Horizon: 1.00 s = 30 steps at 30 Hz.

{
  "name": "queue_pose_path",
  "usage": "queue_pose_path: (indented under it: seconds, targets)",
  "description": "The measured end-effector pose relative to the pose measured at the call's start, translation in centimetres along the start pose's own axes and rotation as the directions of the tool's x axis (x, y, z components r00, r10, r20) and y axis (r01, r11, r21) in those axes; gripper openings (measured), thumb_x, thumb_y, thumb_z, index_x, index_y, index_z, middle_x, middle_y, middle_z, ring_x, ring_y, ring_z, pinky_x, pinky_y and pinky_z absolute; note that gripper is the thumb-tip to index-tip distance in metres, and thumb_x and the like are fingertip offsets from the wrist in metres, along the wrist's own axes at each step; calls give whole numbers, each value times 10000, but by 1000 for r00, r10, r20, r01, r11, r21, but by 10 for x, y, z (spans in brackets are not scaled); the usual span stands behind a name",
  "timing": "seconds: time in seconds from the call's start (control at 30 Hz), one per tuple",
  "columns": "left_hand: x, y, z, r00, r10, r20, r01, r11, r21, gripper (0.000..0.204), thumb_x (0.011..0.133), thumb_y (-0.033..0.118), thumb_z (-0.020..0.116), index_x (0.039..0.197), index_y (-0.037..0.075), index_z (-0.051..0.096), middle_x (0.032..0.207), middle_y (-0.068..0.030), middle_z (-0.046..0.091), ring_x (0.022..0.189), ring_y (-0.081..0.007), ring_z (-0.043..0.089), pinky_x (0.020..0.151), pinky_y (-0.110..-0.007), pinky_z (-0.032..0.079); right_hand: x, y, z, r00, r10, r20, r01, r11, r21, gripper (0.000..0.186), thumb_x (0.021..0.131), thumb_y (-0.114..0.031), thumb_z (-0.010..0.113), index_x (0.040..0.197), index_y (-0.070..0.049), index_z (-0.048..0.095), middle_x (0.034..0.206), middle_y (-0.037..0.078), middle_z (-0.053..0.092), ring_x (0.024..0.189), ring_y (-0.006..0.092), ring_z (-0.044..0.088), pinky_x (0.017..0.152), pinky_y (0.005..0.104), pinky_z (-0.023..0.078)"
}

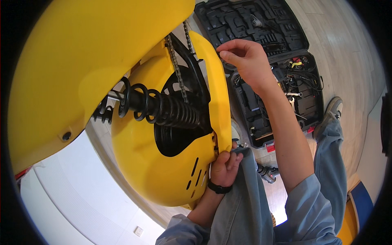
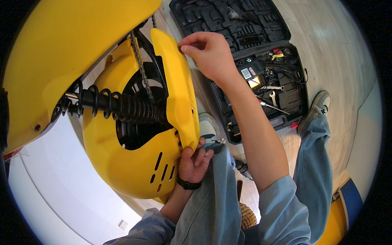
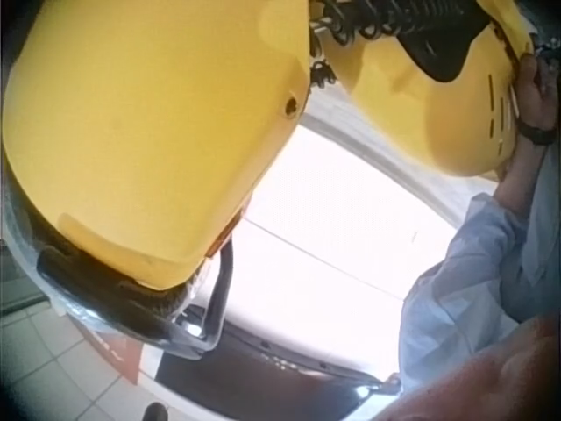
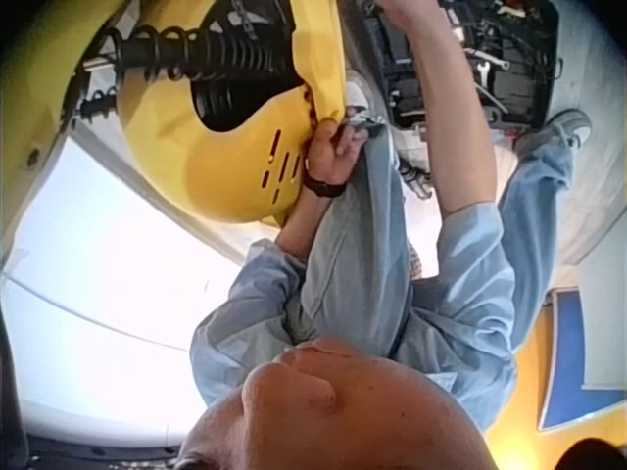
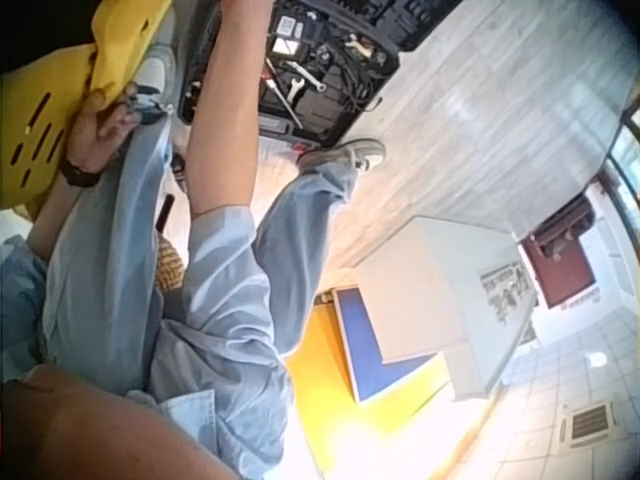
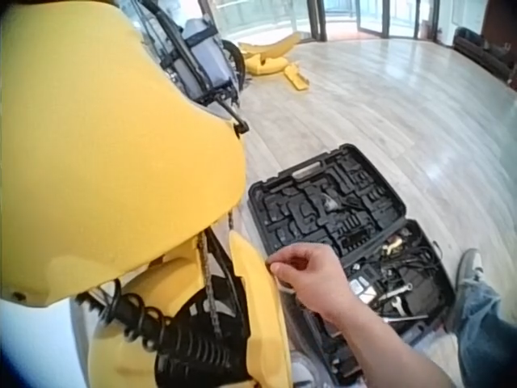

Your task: Using a power drill to unscrew and remove a plastic fairing from a yellow motorcycle.

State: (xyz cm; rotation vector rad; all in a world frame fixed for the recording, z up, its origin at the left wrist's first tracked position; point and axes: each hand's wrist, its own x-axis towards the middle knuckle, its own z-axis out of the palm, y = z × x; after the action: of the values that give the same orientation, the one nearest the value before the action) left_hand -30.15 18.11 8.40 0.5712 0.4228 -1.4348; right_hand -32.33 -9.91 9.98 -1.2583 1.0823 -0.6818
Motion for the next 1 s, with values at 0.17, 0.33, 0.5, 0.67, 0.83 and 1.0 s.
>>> queue_pose_path:
  seconds: [0.17, 0.33, 0.5, 0.67, 0.83, 1.0]
  targets:
    - [0, 0, 2, 1000, -19, -7, 19, 1000, 8, 493, 851, 209, 723, 1286, 157, 497, 1128, -55, 575, 547, -45, 419, 823, -314, 405, -2, 7, 10, 973, -205, -106, 199, 978, -64, 136, 857, -70, 658, 969, -15, 709, 867, 79, 707, 805, 153, 666, 768, 276, 518]
    - [0, 1, 1, 1000, -27, -7, 27, 1000, 7, 504, 849, 214, 725, 1293, 161, 492, 1128, -59, 580, 557, -51, 431, 832, -324, 406, -10, 14, 20, 965, -187, -184, 197, 980, 40, 139, 869, -59, 634, 984, -11, 693, 868, 80, 702, 796, 138, 655, 754, 269, 511]
    - [0, 1, -1, 999, -40, 4, 40, 999, -10, 507, 849, 221, 727, 1294, 164, 490, 1131, -60, 581, 564, -55, 441, 844, -332, 409, -14, 15, 28, 945, -173, -276, 223, 961, 162, 134, 888, -47, 609, 993, 0, 679, 865, 65, 689, 783, 116, 635, 739, 261, 504]
    - [0, 2, 1, 999, -49, 3, 49, 999, 2, 504, 843, 212, 728, 1286, 162, 494, 1131, -60, 585, 568, -54, 442, 842, -321, 411, -15, 21, 26, 953, -190, -236, 220, 969, 108, 127, 901, -54, 602, 986, 10, 671, 861, 49, 678, 784, 111, 621, 732, 254, 500]
    - [0, 2, 4, 998, -53, -15, 53, 999, 12, 488, 840, 207, 726, 1272, 161, 505, 1123, -57, 590, 568, -52, 443, 830, -312, 414, -16, 18, 21, 977, -153, -150, 180, 966, 188, 126, 899, -51, 602, 992, 0, 670, 871, 59, 679, 800, 115, 624, 742, 261, 503]
    - [-1, 1, 3, 998, -53, -34, 53, 998, 22, 475, 839, 206, 724, 1261, 161, 510, 1112, -56, 595, 565, -53, 448, 818, -310, 416, -11, 21, 16, 983, -151, -103, 165, 975, 147, 139, 894, -44, 599, 1008, -3, 668, 885, 71, 684, 807, 128, 633, 757, 267, 505]
